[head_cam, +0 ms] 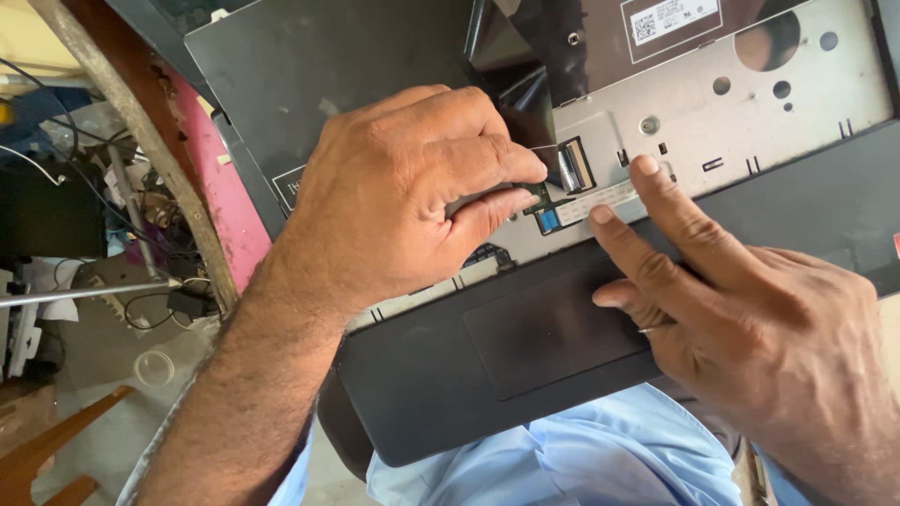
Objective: The person uses a pair of tweezers and their hands to carefully connect or adjust ribbon cables and small components within the internal chassis of an open laptop.
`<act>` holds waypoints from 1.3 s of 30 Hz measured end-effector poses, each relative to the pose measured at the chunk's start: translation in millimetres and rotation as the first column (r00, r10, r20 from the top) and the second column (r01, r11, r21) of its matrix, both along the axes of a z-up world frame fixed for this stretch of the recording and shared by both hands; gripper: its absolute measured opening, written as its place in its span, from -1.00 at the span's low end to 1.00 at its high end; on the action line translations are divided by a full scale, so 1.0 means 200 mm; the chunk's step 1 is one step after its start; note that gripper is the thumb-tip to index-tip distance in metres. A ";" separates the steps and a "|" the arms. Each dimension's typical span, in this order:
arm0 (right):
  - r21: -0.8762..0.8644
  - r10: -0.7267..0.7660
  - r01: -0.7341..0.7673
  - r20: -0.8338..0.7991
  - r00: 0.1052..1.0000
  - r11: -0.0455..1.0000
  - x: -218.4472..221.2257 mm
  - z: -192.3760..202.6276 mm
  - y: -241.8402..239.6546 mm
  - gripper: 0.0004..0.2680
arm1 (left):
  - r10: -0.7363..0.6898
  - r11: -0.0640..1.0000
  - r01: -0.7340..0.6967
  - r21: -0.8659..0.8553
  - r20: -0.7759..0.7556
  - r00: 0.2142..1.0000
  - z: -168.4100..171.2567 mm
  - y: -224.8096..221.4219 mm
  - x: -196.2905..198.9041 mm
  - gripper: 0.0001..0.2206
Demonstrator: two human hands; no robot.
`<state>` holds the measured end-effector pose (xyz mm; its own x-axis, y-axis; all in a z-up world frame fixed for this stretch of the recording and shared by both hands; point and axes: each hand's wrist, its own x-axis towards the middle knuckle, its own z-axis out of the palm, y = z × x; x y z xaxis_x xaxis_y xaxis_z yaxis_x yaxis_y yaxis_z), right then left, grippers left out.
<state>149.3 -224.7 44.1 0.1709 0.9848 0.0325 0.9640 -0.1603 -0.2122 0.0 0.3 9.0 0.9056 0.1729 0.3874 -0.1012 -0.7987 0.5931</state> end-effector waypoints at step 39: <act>-0.054 -0.122 0.117 -0.112 0.986 0.992 -0.07 0.05 0.05 -0.60 | -0.004 0.999 0.005 -0.040 0.034 0.999 0.01 -0.01 -0.01 -0.81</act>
